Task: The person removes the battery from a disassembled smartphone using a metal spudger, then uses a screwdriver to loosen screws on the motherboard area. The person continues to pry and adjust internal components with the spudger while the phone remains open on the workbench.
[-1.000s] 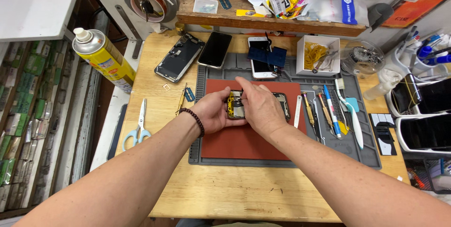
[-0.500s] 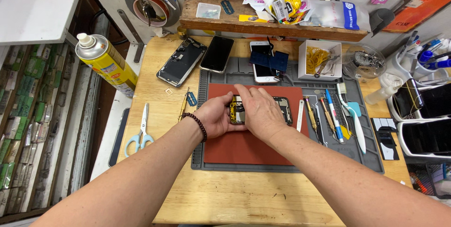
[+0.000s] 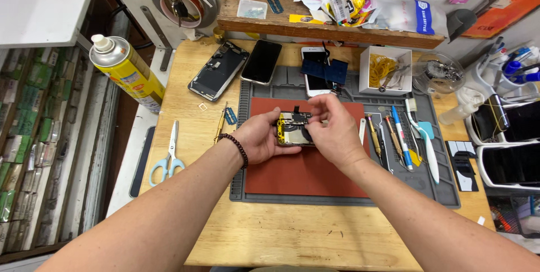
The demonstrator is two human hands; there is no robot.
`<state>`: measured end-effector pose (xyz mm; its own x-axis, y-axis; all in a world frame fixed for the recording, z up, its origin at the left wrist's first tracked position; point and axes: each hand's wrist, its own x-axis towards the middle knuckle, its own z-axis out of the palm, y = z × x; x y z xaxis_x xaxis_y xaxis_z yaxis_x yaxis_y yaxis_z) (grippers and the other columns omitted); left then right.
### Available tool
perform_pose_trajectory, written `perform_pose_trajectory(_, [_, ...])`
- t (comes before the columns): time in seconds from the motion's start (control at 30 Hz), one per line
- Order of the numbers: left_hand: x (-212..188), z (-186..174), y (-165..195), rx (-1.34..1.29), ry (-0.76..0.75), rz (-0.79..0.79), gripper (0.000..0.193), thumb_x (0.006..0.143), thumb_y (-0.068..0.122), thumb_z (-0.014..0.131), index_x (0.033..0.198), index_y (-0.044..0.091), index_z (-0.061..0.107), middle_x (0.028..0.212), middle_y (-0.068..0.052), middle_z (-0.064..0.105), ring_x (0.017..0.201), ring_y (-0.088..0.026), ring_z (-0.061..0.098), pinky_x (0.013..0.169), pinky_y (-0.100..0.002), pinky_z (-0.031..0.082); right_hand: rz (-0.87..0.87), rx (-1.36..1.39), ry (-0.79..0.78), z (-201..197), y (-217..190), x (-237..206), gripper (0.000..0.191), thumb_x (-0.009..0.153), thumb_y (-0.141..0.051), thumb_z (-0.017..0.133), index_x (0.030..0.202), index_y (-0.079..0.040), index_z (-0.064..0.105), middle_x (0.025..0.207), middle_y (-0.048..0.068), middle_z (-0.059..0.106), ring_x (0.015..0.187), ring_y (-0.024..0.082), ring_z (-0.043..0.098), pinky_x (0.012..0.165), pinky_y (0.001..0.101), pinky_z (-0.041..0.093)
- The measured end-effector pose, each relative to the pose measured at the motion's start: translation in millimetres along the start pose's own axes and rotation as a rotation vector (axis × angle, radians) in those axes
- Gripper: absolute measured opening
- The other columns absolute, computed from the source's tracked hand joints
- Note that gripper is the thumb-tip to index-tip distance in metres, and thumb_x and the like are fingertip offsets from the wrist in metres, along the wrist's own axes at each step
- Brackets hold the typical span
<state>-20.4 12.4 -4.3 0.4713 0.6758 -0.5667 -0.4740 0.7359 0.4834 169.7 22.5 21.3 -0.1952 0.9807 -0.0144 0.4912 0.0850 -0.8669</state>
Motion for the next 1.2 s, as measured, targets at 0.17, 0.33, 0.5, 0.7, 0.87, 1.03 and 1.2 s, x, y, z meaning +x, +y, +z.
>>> perform_pose_trajectory(0.17, [2, -4, -1, 0.008, 0.0, 0.016, 0.051, 0.109, 0.044, 0.023, 0.136, 0.008, 0.048, 0.127, -0.013, 0.065, 0.12, -0.03, 0.065, 0.104, -0.052, 0.054, -0.016, 0.234, -0.033, 8, -6, 7, 0.068, 0.081, 0.019, 0.041, 0.141, -0.011, 0.047, 0.138, 0.012, 0.047, 0.115, 0.019, 0.067, 0.084, 0.0336, 0.062])
perform_pose_trajectory(0.33, [3, -6, -2, 0.024, -0.013, 0.04, 0.051, 0.108, 0.044, 0.023, 0.136, 0.01, 0.049, 0.125, -0.011, 0.065, 0.117, -0.029, 0.066, 0.103, -0.053, 0.054, -0.137, 0.029, -0.074, 9, -19, 9, 0.074, 0.082, 0.02, 0.043, 0.147, -0.014, 0.044, 0.144, 0.011, 0.044, 0.118, 0.023, 0.065, 0.083, 0.032, 0.062])
perform_pose_trajectory(0.5, [-1, 0, 0, 0.02, -0.002, 0.03, 0.051, 0.109, 0.044, 0.023, 0.135, 0.009, 0.048, 0.125, -0.011, 0.064, 0.116, -0.028, 0.066, 0.103, -0.053, 0.054, -0.282, -0.165, -0.128, 6, -30, 10, 0.077, 0.078, 0.02, 0.05, 0.147, -0.013, 0.044, 0.143, 0.011, 0.046, 0.115, 0.025, 0.066, 0.089, 0.0327, 0.06])
perform_pose_trajectory(0.7, [-9, 7, 2, 0.055, 0.04, 0.033, 0.052, 0.109, 0.042, 0.02, 0.135, 0.007, 0.047, 0.121, -0.01, 0.066, 0.116, -0.025, 0.067, 0.106, -0.052, 0.055, -0.384, -0.465, -0.188, 6, -42, 5, 0.081, 0.076, 0.016, 0.059, 0.149, -0.014, 0.041, 0.143, 0.012, 0.043, 0.113, 0.032, 0.063, 0.089, 0.0424, 0.055])
perform_pose_trajectory(0.87, [-12, 8, 2, 0.032, 0.019, 0.03, 0.051, 0.11, 0.042, 0.02, 0.134, 0.006, 0.046, 0.12, -0.011, 0.066, 0.109, -0.025, 0.069, 0.101, -0.05, 0.059, -0.342, -0.469, -0.191, 12, -46, 8, 0.085, 0.074, 0.015, 0.057, 0.151, -0.015, 0.037, 0.145, 0.014, 0.039, 0.11, 0.032, 0.065, 0.092, 0.0431, 0.055])
perform_pose_trajectory(1.03, [-13, 9, 2, 0.069, 0.015, 0.055, 0.048, 0.109, 0.038, 0.016, 0.138, 0.011, 0.043, 0.118, -0.009, 0.066, 0.104, -0.023, 0.072, 0.097, -0.047, 0.062, -0.413, -0.562, -0.229, 16, -39, 5, 0.089, 0.072, 0.017, 0.059, 0.152, -0.02, 0.039, 0.15, 0.018, 0.035, 0.119, 0.038, 0.06, 0.092, 0.0444, 0.055])
perform_pose_trajectory(1.2, [-11, 8, 2, 0.049, 0.028, 0.046, 0.048, 0.11, 0.038, 0.016, 0.139, 0.009, 0.042, 0.118, -0.01, 0.066, 0.104, -0.024, 0.071, 0.099, -0.049, 0.061, -0.387, -0.535, -0.277, 18, -33, 10, 0.09, 0.075, 0.017, 0.058, 0.153, -0.023, 0.038, 0.154, 0.019, 0.033, 0.122, 0.038, 0.06, 0.096, 0.0432, 0.054])
